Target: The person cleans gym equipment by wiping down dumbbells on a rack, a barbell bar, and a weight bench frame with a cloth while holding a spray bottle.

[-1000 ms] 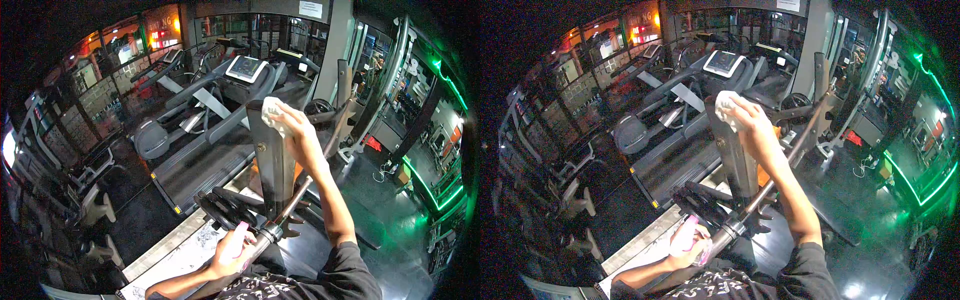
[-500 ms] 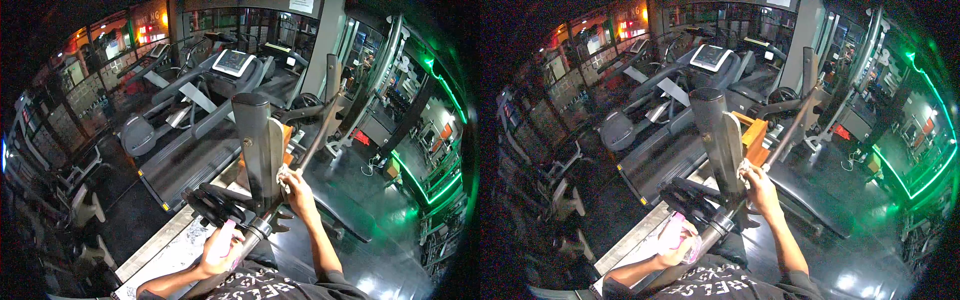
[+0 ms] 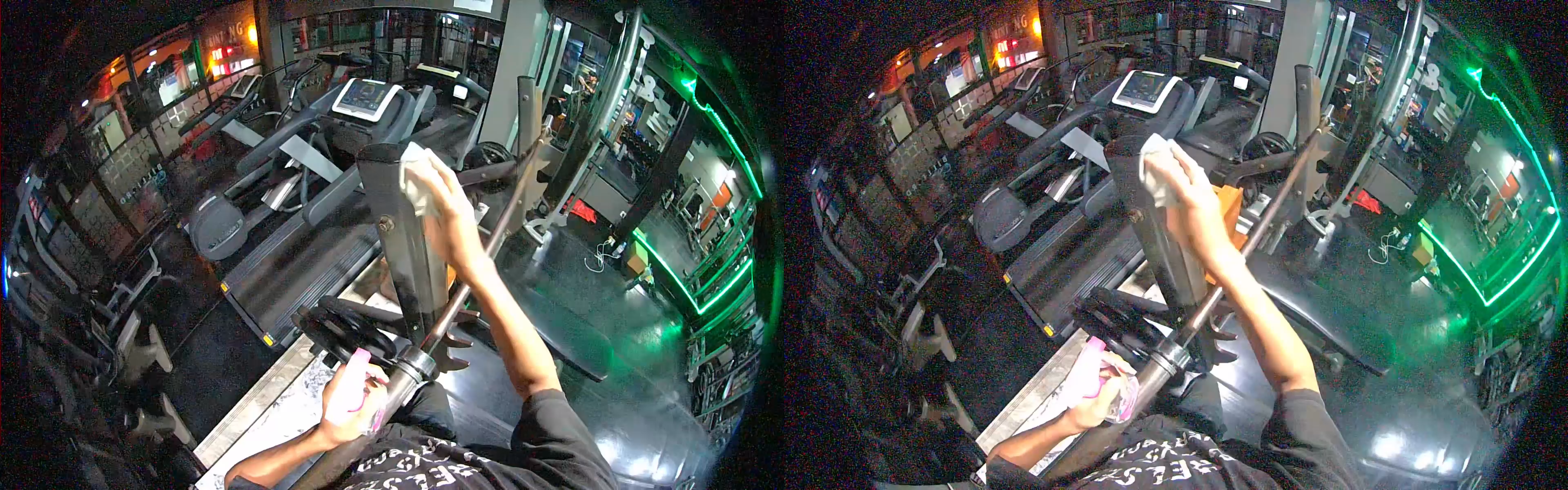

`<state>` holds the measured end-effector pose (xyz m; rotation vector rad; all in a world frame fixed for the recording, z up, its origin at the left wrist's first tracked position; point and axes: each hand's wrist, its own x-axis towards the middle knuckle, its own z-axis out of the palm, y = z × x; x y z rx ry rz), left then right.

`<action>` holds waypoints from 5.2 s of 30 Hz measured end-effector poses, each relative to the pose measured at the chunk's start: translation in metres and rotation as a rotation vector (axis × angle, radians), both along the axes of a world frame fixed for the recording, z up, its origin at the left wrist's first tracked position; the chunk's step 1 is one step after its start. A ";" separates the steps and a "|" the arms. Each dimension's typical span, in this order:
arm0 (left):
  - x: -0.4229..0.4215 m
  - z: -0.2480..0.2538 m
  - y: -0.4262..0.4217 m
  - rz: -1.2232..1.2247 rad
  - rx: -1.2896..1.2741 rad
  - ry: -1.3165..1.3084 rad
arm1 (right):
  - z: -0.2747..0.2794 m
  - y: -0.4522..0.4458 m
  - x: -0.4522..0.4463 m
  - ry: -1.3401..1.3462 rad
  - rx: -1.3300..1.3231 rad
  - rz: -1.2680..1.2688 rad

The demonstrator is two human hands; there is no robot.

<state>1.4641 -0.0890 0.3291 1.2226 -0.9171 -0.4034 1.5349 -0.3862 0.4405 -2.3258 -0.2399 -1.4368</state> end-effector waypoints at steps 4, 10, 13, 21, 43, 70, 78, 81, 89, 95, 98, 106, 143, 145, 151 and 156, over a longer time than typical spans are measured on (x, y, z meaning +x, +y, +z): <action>0.000 -0.003 -0.004 0.039 -0.056 -0.079 | -0.013 0.008 -0.006 0.011 0.127 -0.006; 0.002 -0.012 -0.005 0.114 -0.057 -0.175 | -0.101 0.011 -0.064 0.177 0.196 -0.161; 0.001 -0.004 0.000 0.015 0.014 -0.002 | -0.124 0.014 -0.098 0.368 0.315 -0.140; 0.005 -0.020 -0.005 0.080 -0.024 -0.125 | -0.023 0.037 -0.091 -0.019 0.176 -0.254; -0.007 0.007 -0.009 0.156 0.005 -0.126 | -0.034 0.033 -0.109 1.092 -0.374 -0.318; -0.021 0.028 0.000 0.085 0.117 -0.117 | 0.024 0.007 -0.059 0.124 0.223 0.219; -0.025 0.023 -0.002 0.147 0.104 -0.134 | 0.008 -0.014 0.009 0.088 0.205 0.073; -0.019 0.021 -0.002 0.168 0.102 -0.216 | 0.011 -0.010 -0.005 0.114 -0.021 -0.044; -0.021 0.026 -0.003 0.141 0.135 -0.135 | -0.005 -0.023 0.014 0.204 0.608 0.266; -0.021 0.018 -0.002 0.118 0.111 -0.031 | 0.022 -0.011 -0.001 -0.099 0.548 0.045; -0.021 0.021 -0.002 0.148 0.120 -0.201 | 0.025 -0.010 -0.017 -0.165 -0.231 -0.179; -0.018 0.015 -0.002 0.155 0.083 -0.174 | -0.032 0.013 -0.056 0.260 -0.883 -0.480; -0.026 0.025 0.001 0.179 -0.008 -0.024 | -0.066 0.064 -0.026 1.065 -0.934 -0.128; -0.026 0.025 0.002 0.168 -0.003 -0.002 | -0.051 0.073 -0.008 0.734 -1.042 -0.086; -0.027 0.020 0.004 0.172 0.014 -0.046 | -0.060 0.069 0.042 0.641 -1.293 -0.401; -0.029 0.018 0.006 0.181 -0.003 -0.023 | -0.094 0.051 0.021 0.423 -1.172 -0.398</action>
